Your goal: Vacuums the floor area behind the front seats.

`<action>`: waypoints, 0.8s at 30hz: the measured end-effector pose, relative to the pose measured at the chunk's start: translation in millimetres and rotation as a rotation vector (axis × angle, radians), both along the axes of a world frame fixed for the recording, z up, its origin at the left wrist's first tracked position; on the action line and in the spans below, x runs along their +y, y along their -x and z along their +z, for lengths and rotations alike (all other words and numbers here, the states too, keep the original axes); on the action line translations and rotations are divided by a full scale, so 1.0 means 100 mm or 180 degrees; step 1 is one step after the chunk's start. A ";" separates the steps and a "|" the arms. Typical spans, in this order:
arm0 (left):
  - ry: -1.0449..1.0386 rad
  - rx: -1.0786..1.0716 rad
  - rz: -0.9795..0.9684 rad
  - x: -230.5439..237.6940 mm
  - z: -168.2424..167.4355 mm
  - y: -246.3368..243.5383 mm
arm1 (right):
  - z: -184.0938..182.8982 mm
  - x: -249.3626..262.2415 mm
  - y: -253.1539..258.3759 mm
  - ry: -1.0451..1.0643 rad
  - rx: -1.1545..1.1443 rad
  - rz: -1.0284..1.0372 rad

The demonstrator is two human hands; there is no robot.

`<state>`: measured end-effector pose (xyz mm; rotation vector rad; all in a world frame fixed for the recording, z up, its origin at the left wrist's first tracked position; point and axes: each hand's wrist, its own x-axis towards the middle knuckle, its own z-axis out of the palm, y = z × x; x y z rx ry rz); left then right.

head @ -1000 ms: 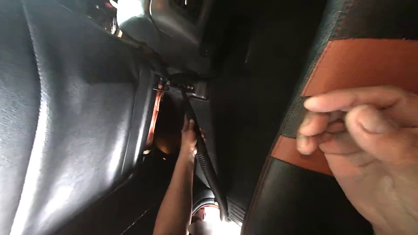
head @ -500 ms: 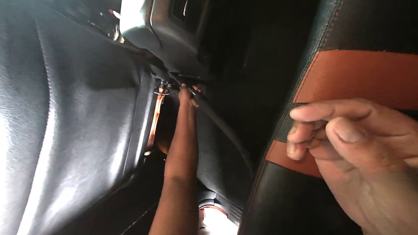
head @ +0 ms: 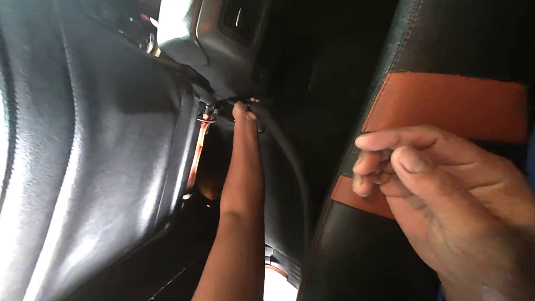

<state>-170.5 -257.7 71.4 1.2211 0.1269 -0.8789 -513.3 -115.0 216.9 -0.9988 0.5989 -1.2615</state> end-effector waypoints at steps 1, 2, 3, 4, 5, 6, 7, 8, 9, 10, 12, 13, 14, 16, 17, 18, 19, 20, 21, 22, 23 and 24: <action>-0.0014 -0.0082 0.0038 -0.07 -0.01 0.02 | 0.00 0.00 0.01 0.0010 0.0011 -0.0014; -0.0030 -0.0127 0.0023 -0.05 -0.02 0.09 | -0.01 0.01 0.01 0.0014 0.0020 -0.0013; -0.0039 -0.0138 -0.0014 0.02 0.00 0.20 | -0.01 0.01 0.01 0.0025 0.0015 0.0002; -0.0031 -0.0052 -0.0101 0.10 0.03 0.31 | -0.02 -0.01 0.00 0.0054 0.0001 0.0023; -0.0045 0.0041 -0.0129 0.16 0.03 0.37 | -0.02 -0.01 0.00 0.0070 -0.0015 0.0045; -0.0049 0.0134 -0.0119 0.21 0.00 0.37 | -0.02 -0.01 0.01 0.0072 -0.0031 0.0073; -0.0018 0.0237 -0.0102 0.20 -0.02 0.30 | -0.02 -0.01 0.03 0.0061 -0.0042 0.0082; 0.0003 0.0277 -0.0097 0.14 -0.02 0.19 | -0.01 -0.01 0.04 0.0035 -0.0053 0.0083; -0.0008 0.0222 -0.0057 0.07 -0.02 0.06 | 0.00 -0.01 0.04 0.0001 -0.0071 0.0079; -0.0047 0.0105 -0.0033 -0.01 0.00 -0.03 | 0.00 -0.02 0.04 -0.0005 -0.0068 0.0071; -0.0311 -0.0185 -0.0053 -0.10 0.03 -0.01 | -0.01 -0.01 0.04 0.0005 -0.0019 0.0072; -0.0474 -0.0336 -0.0133 -0.02 0.02 0.00 | -0.01 0.00 0.03 0.0020 -0.0023 0.0101; -0.0596 -0.0461 -0.0291 0.09 0.03 0.01 | 0.00 -0.01 0.03 0.0046 -0.0052 0.0122; -0.0656 -0.0429 -0.0815 0.42 0.05 0.00 | 0.00 -0.03 0.04 0.0043 -0.0126 0.0132; -0.0695 -0.0333 -0.0992 0.67 0.07 -0.04 | -0.01 -0.02 0.05 0.0018 -0.0127 0.0118; -0.0802 -0.0295 -0.1045 0.93 0.12 -0.10 | -0.01 -0.02 0.05 0.0001 -0.0101 0.0105; -0.0960 -0.0410 -0.1019 1.19 0.16 -0.19 | -0.02 -0.02 0.04 -0.0009 -0.0075 0.0108; -0.1207 -0.0715 -0.0963 1.44 0.17 -0.31 | -0.03 -0.01 0.03 0.0000 -0.0032 0.0112; -0.1564 -0.1179 -0.1004 1.65 0.14 -0.49 | -0.04 -0.01 0.02 0.0025 0.0015 0.0115; -0.1916 -0.1477 -0.1198 1.80 0.04 -0.71 | -0.04 -0.01 0.02 0.0071 0.0063 0.0121; -0.2198 -0.1681 -0.1407 1.87 -0.11 -0.90 | -0.05 -0.02 0.03 0.0120 0.0108 0.0129; -0.2341 -0.1843 -0.1631 1.90 -0.28 -1.08 | -0.05 -0.02 0.03 0.0164 0.0148 0.0138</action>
